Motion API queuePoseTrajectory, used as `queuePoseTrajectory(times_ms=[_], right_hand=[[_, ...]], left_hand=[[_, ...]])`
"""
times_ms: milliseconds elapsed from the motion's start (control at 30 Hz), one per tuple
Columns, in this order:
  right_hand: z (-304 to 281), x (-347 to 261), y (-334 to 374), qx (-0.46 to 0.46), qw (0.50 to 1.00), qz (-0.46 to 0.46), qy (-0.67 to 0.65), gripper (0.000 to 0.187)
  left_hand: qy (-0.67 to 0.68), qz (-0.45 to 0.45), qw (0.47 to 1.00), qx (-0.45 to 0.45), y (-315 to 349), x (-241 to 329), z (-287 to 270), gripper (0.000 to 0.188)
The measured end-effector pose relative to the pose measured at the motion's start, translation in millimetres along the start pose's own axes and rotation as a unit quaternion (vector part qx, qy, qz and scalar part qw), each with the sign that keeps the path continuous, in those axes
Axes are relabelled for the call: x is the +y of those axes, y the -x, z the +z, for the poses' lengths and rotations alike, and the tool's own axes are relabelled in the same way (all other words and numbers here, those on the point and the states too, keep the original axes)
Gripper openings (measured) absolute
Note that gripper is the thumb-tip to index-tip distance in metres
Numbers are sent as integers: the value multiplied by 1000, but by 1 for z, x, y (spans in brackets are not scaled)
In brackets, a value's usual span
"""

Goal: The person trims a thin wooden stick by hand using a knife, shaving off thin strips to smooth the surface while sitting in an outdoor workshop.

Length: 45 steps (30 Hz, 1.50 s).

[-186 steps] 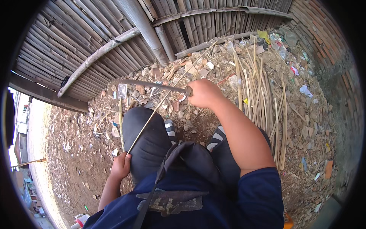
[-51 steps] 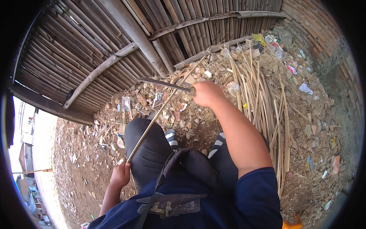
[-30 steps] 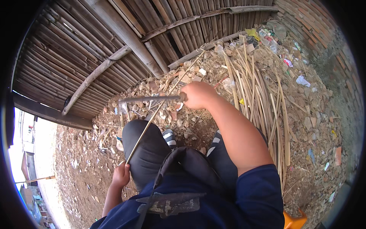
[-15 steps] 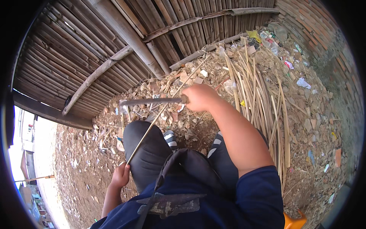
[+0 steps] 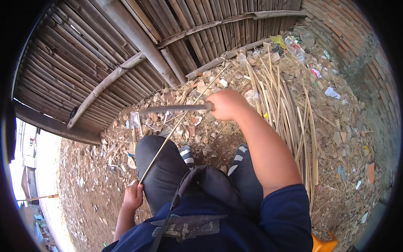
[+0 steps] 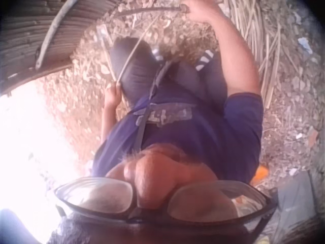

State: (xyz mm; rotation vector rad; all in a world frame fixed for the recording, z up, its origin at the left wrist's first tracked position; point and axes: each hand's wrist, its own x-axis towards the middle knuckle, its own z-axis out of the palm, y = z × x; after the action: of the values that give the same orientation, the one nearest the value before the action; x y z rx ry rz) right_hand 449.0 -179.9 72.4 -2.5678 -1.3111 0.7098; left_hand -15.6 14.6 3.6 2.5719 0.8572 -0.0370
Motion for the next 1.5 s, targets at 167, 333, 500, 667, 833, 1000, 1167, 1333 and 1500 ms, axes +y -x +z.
queuePoseTrajectory(times_ms=[167, 333, 500, 667, 833, 1000, 1167, 1333, 1500], right_hand=[[7, 75, -18, 190, 961, 140, -144, 20], [-7, 54, 2, 148, 975, 129, -105, 27], [-3, 37, 2, 76, 996, 25, -32, 27], [12, 40, -5, 136, 990, 35, -36, 33], [11, 5, 3, 105, 994, -14, -1, 30], [10, 36, -14, 84, 982, 62, -159, 24], [11, 29, -15, 106, 985, 55, -122, 22], [19, -1, -5, 111, 992, -62, -2, 23], [10, 28, -20, 84, 986, 75, -125, 22]], left_hand=[[-28, 0, 999, 14, -4, 0, 0, 34], [12, -18, 999, -32, -3, 5, -17, 42], [71, -59, 992, -80, -5, -1, -18, 51], [47, -48, 996, -63, -3, 4, -14, 52], [62, -38, 996, -51, -4, 7, -12, 50], [42, -22, 998, -37, -5, 2, -7, 45], [32, -19, 999, -35, -5, 6, -10, 42], [45, -22, 998, -39, -4, 3, -8, 42], [31, -18, 999, -31, -7, 5, -5, 41]])
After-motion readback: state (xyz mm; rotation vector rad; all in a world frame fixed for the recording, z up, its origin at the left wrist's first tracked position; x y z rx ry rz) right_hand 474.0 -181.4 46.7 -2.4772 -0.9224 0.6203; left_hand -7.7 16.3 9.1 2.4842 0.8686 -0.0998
